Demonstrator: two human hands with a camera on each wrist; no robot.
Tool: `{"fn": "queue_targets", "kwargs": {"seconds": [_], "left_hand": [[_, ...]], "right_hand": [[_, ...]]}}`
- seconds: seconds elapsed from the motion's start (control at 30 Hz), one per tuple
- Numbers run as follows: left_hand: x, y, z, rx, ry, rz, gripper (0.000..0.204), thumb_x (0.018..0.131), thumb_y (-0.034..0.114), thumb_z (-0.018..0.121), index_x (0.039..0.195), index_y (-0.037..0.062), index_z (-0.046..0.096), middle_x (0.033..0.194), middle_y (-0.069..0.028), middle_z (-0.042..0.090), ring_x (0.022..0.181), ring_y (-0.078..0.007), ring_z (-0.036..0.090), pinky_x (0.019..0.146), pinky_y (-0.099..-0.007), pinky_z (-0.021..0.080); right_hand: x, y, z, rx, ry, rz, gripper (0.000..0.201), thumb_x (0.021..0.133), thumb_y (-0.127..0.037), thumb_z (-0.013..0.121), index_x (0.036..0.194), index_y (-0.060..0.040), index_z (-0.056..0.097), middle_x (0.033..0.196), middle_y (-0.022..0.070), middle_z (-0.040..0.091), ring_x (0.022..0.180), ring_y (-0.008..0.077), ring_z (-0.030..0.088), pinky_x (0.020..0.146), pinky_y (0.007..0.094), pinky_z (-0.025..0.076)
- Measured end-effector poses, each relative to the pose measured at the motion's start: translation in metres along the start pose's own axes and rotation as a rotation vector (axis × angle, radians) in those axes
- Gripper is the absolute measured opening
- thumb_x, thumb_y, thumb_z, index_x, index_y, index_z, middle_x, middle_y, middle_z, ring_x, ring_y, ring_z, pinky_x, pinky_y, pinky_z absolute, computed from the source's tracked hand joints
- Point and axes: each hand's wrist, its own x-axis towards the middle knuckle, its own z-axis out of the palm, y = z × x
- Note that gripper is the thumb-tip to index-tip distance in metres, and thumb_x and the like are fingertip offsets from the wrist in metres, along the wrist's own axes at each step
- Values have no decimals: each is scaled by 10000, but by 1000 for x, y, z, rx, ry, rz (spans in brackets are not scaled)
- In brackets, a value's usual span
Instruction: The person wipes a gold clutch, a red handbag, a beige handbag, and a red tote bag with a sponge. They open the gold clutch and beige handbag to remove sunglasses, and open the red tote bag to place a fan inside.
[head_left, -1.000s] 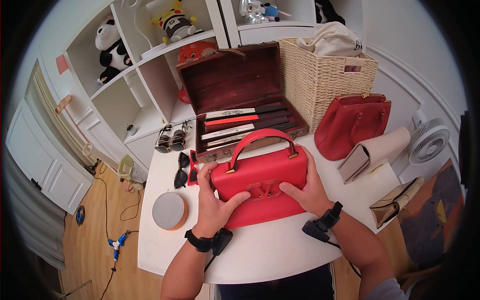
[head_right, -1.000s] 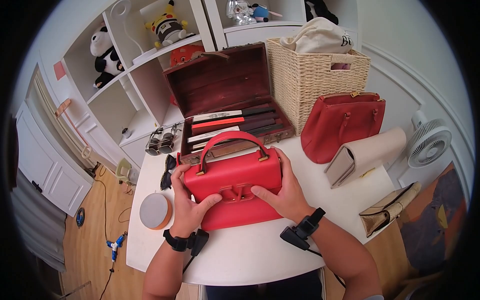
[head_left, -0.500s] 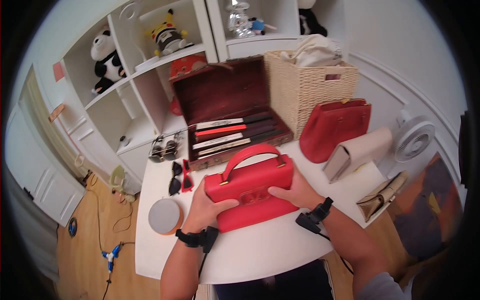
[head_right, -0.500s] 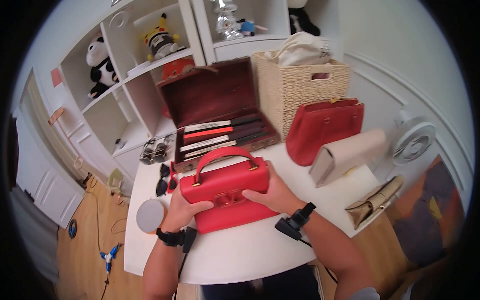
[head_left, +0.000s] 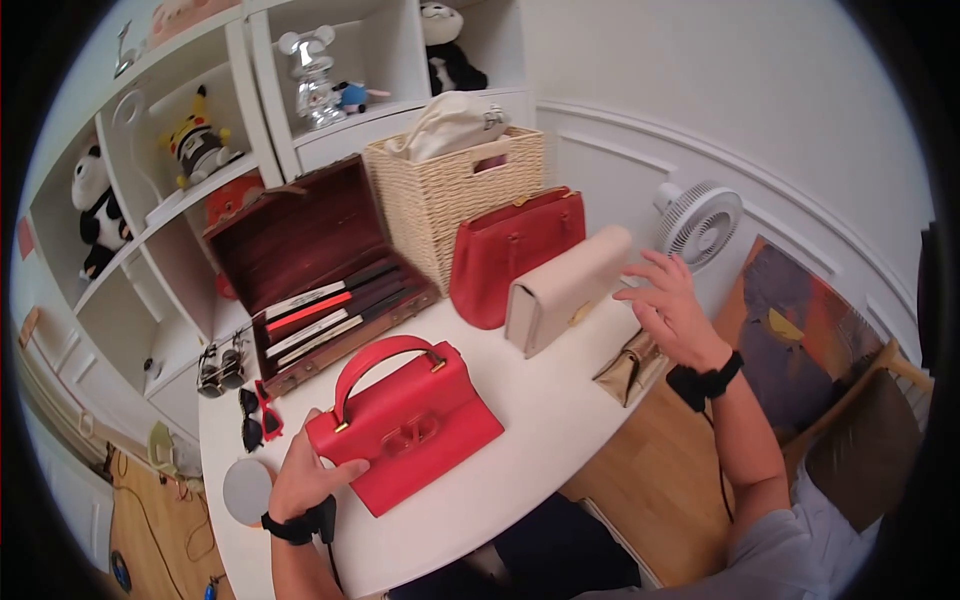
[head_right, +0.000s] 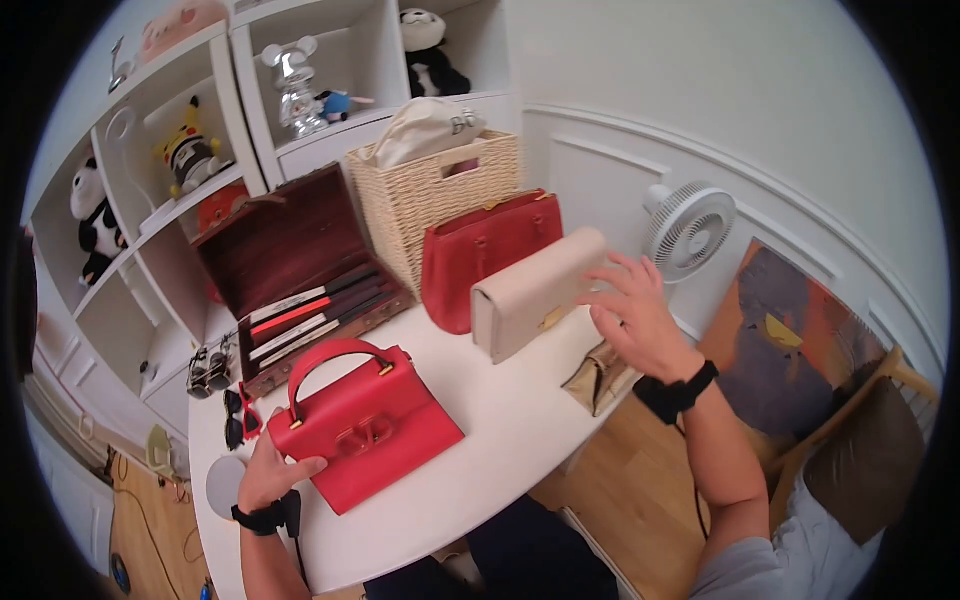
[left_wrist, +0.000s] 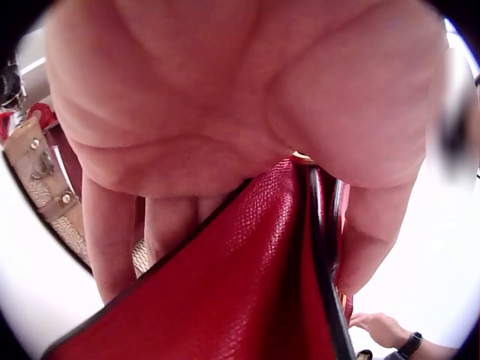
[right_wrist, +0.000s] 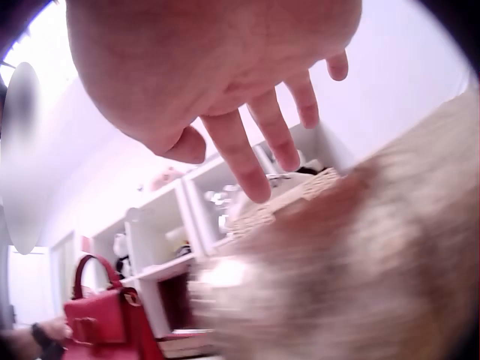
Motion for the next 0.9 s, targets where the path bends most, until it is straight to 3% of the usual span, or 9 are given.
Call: {"fn": "queue_targets", "kwargs": {"seconds": [0.07,0.1,0.13,0.23,0.4,0.7,0.8,0.87,0.9], "left_hand": [[0,7,15,39,-16,31,548,754,127,855,1213,-21,596,1089,-90,590,1052,-216,602,962,-333,461],[1,6,25,78,-15,52,539,769,138,848,1219,-22,598,1088,-99,584,1032,-229,609,951,-338,467],[2,5,34,118,-13,72,532,784,148,841,1226,-22,600,1087,-108,579,1013,-243,616,939,-343,472],[5,27,71,197,-14,68,530,833,160,814,1269,-25,576,1101,-133,583,942,-263,646,851,-346,510],[20,34,123,294,43,172,498,869,192,802,1216,-23,517,982,-174,703,822,-316,716,732,-362,548],[84,39,192,318,20,164,493,899,249,781,1133,-1,427,836,-219,699,717,-359,706,636,-390,527],[113,42,217,280,-7,161,492,912,238,770,1163,-9,426,898,-224,703,802,-320,722,716,-379,544],[136,38,233,69,-54,236,530,922,186,758,1269,-21,416,1080,-214,691,988,-253,703,857,-360,543],[145,43,243,-110,-97,199,603,920,119,749,1374,-26,381,1262,-191,630,1138,-225,637,977,-354,517]], "right_hand": [[-24,33,6,-81,-128,146,262,953,-228,542,1024,-104,761,1301,120,608,1382,404,405,1183,588,166],[-40,57,21,-98,-125,112,290,966,-234,496,924,-95,747,1147,104,647,1290,354,487,1153,537,225],[-47,67,30,-97,-111,131,290,966,-234,496,924,-95,747,1147,104,647,1290,354,487,1153,537,225],[-60,74,55,136,234,157,270,929,-192,500,699,-90,599,820,49,601,963,266,553,998,445,329],[-61,63,58,167,265,160,256,901,-185,513,672,-81,562,789,53,573,909,265,531,989,455,332],[-70,62,57,168,411,132,225,877,-183,537,682,-71,550,757,59,528,896,278,529,999,502,347],[-66,64,63,164,448,127,209,866,-184,542,691,-70,554,758,57,527,895,274,541,1017,525,351],[-60,64,70,171,494,108,198,854,-182,551,689,-73,558,762,53,534,879,270,545,1014,523,353],[-57,65,74,177,528,106,188,842,-182,561,687,-75,565,762,55,533,867,266,546,1016,522,353]]}}
